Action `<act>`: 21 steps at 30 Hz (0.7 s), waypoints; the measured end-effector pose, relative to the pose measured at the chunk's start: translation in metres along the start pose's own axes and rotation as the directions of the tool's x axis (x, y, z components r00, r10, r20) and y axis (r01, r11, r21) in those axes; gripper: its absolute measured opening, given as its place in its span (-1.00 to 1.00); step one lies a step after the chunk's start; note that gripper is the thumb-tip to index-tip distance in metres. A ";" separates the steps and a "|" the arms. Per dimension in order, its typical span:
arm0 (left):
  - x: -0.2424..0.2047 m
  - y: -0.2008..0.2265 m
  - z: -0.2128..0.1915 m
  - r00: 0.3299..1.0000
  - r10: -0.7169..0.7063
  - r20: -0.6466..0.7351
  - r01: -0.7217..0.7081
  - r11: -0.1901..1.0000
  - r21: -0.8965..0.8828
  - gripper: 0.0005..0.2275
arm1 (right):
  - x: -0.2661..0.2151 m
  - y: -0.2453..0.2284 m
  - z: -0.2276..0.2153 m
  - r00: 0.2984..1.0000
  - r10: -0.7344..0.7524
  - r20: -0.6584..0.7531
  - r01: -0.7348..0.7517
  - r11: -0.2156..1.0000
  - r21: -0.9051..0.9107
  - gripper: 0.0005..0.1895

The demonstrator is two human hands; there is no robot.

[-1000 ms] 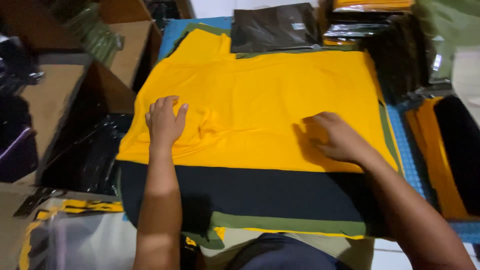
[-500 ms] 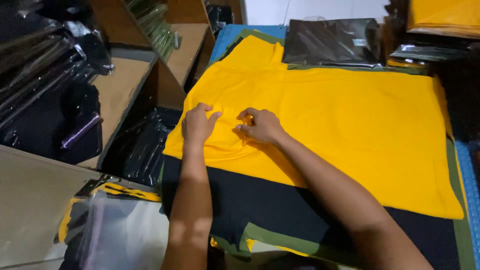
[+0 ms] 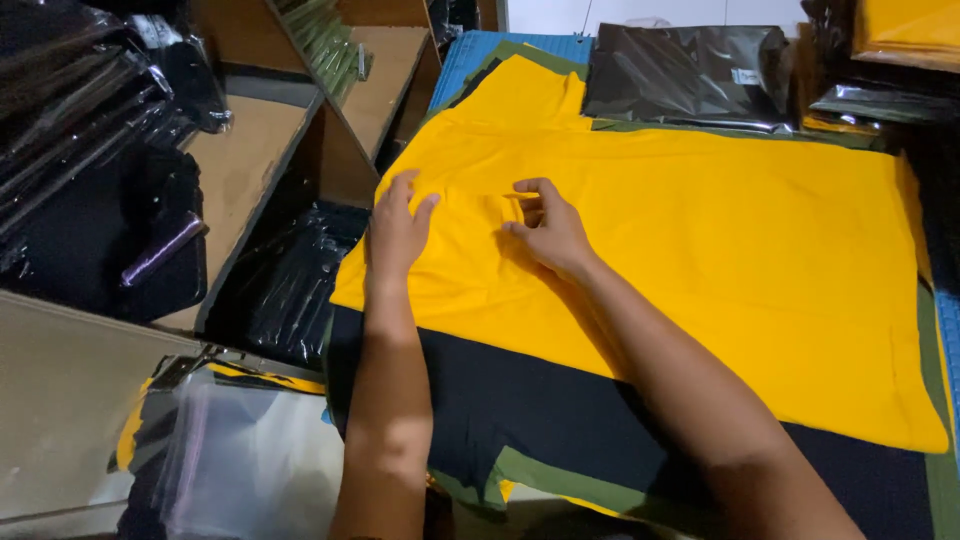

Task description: Folding a yellow shirt and using a black plastic bag as a size guide for packaging.

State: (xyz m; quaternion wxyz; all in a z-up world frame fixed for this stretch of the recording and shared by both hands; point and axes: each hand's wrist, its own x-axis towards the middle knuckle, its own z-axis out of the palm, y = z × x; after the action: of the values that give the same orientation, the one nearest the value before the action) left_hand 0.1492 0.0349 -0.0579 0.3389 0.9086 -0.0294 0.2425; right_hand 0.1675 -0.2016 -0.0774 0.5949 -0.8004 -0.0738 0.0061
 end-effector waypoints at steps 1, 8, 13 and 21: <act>0.000 0.002 -0.003 0.994 -0.045 0.101 0.046 0.999 -0.006 -0.65 | -0.005 -0.017 -0.005 0.997 0.014 0.072 -0.018 0.998 0.058 -0.47; 0.003 -0.012 0.004 0.998 0.040 -0.045 -0.047 0.982 -0.182 -0.72 | -0.018 -0.060 -0.021 0.990 0.025 0.137 -0.044 0.990 0.131 -0.47; 0.001 -0.025 0.006 0.998 -0.021 0.054 0.026 0.996 -0.089 -0.76 | -0.023 -0.043 -0.020 0.984 0.096 0.149 -0.129 0.965 0.228 -0.57; -0.006 -0.018 -0.022 0.924 -0.337 0.180 0.292 0.927 0.236 -0.60 | -0.026 -0.044 -0.022 0.979 0.116 0.167 -0.150 0.968 0.202 -0.72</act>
State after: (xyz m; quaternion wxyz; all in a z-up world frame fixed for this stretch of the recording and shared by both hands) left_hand 0.1391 0.0614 -0.0569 0.2729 0.9524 0.1056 0.0857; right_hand 0.1389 -0.2131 -0.0312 0.6683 -0.7321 -0.0644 0.1157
